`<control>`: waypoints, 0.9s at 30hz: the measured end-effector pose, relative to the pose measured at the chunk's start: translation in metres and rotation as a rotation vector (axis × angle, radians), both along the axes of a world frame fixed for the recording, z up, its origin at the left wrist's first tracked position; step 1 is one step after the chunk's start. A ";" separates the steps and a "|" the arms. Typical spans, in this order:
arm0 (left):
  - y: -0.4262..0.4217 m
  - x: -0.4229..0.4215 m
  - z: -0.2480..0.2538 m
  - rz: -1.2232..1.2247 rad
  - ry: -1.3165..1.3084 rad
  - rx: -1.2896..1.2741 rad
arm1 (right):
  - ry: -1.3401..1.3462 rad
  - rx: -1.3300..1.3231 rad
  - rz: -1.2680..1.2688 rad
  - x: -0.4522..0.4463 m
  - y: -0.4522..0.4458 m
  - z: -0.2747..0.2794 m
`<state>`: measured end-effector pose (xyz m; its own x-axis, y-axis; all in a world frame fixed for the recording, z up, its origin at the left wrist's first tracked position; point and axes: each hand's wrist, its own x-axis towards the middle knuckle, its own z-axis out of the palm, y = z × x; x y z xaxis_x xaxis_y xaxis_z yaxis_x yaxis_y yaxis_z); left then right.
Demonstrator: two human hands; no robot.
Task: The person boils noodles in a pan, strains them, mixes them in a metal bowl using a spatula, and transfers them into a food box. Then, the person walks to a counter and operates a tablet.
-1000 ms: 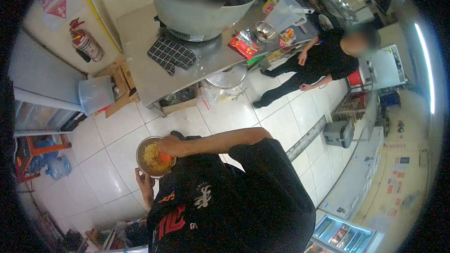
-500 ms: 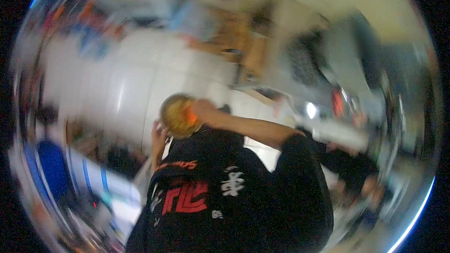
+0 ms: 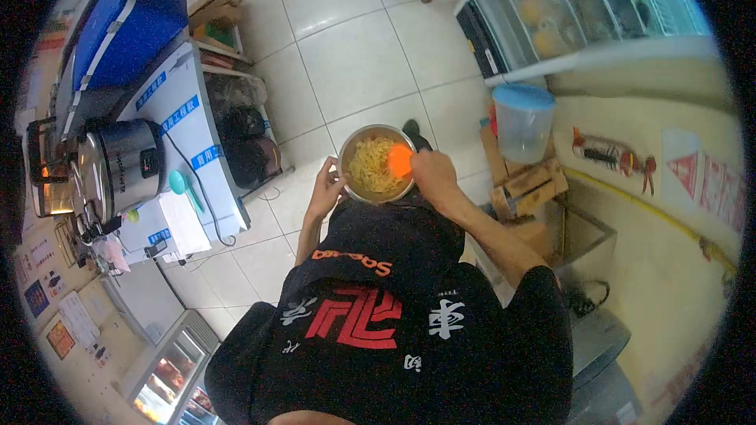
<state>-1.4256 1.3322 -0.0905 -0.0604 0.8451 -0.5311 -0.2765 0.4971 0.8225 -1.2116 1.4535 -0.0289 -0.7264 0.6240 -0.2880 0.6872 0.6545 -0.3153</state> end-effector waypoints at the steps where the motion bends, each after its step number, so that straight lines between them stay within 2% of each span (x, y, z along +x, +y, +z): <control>1: 0.020 -0.004 0.002 0.054 -0.010 -0.005 | 0.047 0.083 -0.046 -0.018 0.026 0.002; 2: 0.043 -0.009 0.003 0.099 -0.020 -0.011 | 0.094 0.164 -0.102 -0.034 0.048 0.003; 3: 0.063 -0.014 -0.013 0.096 -0.012 0.035 | -0.076 0.064 -0.030 -0.056 0.062 -0.007; 4: 0.086 -0.018 -0.010 0.086 -0.010 0.042 | -0.075 0.070 -0.040 -0.066 0.076 -0.003; 6: 0.146 -0.037 -0.002 0.089 -0.052 -0.043 | 0.110 -0.039 0.185 -0.087 0.121 0.005; 8: 0.197 -0.062 0.001 0.041 0.041 -0.005 | 0.131 -0.045 0.114 -0.102 0.190 0.011; 10: 0.243 -0.076 0.007 0.017 0.119 0.006 | 0.190 0.143 -0.155 -0.117 0.245 0.008; 12: 0.299 -0.096 0.014 0.132 0.086 0.017 | 0.184 0.192 -0.092 -0.143 0.287 -0.004; 14: 0.347 -0.117 0.020 0.161 0.161 0.046 | 0.200 0.058 0.200 -0.166 0.340 0.011; 15: 0.359 -0.128 0.024 0.183 0.224 0.049 | 0.095 0.017 0.093 -0.175 0.372 0.006; 18: 0.410 -0.160 0.033 0.309 0.249 0.017 | 0.019 0.017 0.132 -0.220 0.433 0.013; 19: 0.429 -0.169 0.029 0.352 0.289 0.035 | 0.109 -0.038 0.298 -0.236 0.450 0.017; 20: 0.448 -0.184 0.028 0.384 0.286 0.039 | 0.105 -0.031 0.330 -0.252 0.475 0.015; 22: 0.476 -0.219 0.025 0.444 0.267 0.096 | 0.110 -0.165 0.189 -0.291 0.519 0.006; 23: 0.491 -0.236 0.021 0.492 0.266 0.094 | 0.136 -0.181 0.110 -0.310 0.542 0.033; 26: 0.538 -0.291 0.013 0.679 0.179 0.108 | 0.009 -0.266 0.270 -0.377 0.581 0.011; 27: 0.557 -0.308 0.010 0.671 0.198 0.097 | 0.021 -0.326 0.196 -0.403 0.597 0.018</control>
